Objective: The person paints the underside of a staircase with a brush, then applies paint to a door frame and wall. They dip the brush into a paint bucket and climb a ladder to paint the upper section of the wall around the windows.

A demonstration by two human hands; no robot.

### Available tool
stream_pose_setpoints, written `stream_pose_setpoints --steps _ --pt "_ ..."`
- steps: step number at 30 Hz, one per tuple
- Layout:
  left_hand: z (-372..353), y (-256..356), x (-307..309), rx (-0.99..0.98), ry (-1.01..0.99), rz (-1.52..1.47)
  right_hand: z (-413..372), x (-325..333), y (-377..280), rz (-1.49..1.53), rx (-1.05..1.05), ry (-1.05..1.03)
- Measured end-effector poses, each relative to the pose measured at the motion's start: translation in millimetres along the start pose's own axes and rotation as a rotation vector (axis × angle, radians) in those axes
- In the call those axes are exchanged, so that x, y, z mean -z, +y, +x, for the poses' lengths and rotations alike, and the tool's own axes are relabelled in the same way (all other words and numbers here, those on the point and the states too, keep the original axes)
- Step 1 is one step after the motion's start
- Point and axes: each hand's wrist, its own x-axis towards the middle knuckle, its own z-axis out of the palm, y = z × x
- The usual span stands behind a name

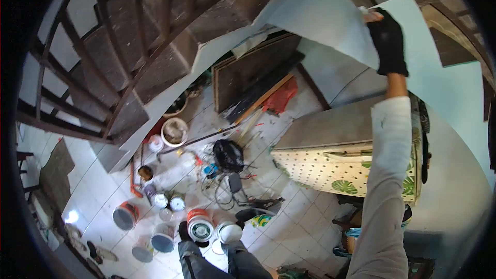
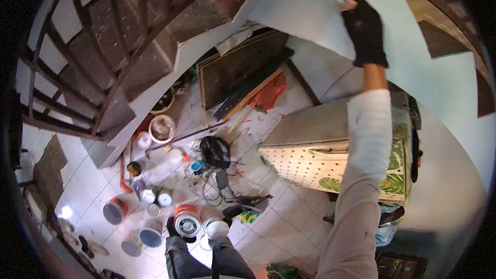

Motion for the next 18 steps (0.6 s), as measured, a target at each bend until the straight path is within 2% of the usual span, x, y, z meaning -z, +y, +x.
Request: stream_pose_setpoints --steps 1,2,3,4,5,7,9,11,12,13,15,17,18 --pt "1 4 2 -0.013 -0.018 0.014 -8 10 -17 -0.014 -0.006 0.066" --pt "0 16 6 0.039 -0.067 0.049 -16 22 -53 0.103 -0.187 0.026" --pt "1 20 9 0.092 -0.115 0.085 -37 21 -61 0.215 -0.210 0.073" --pt "7 -7 -3 0.066 -0.060 0.060 -53 30 -98 0.153 -0.266 0.022" --pt "4 -3 2 0.057 -0.071 0.074 -80 15 -115 0.324 -0.232 0.127" --pt "-4 22 7 0.065 -0.064 0.137 -156 -13 -161 0.683 -0.615 0.133" --pt "-6 25 3 0.021 0.047 0.166 -229 -62 -201 0.530 -0.592 0.163" --pt "0 7 6 0.134 -0.117 -0.073 -288 -107 -254 1.015 -1.107 0.032" --pt "4 -2 7 0.181 -0.211 -0.190 -308 -134 -280 1.168 -1.239 0.060" --pt "8 -12 5 0.140 -0.224 -0.190 -322 -158 -310 1.326 -1.377 0.095" --pt "29 -36 -6 0.155 -0.231 -0.226 -312 -195 -367 1.310 -1.569 0.202" --pt "41 -54 -14 0.184 -0.243 -0.252 -319 -269 -408 1.376 -1.440 0.315" --pt "39 -55 -15 0.212 -0.253 -0.265 -315 -305 -424 1.487 -1.584 0.292"
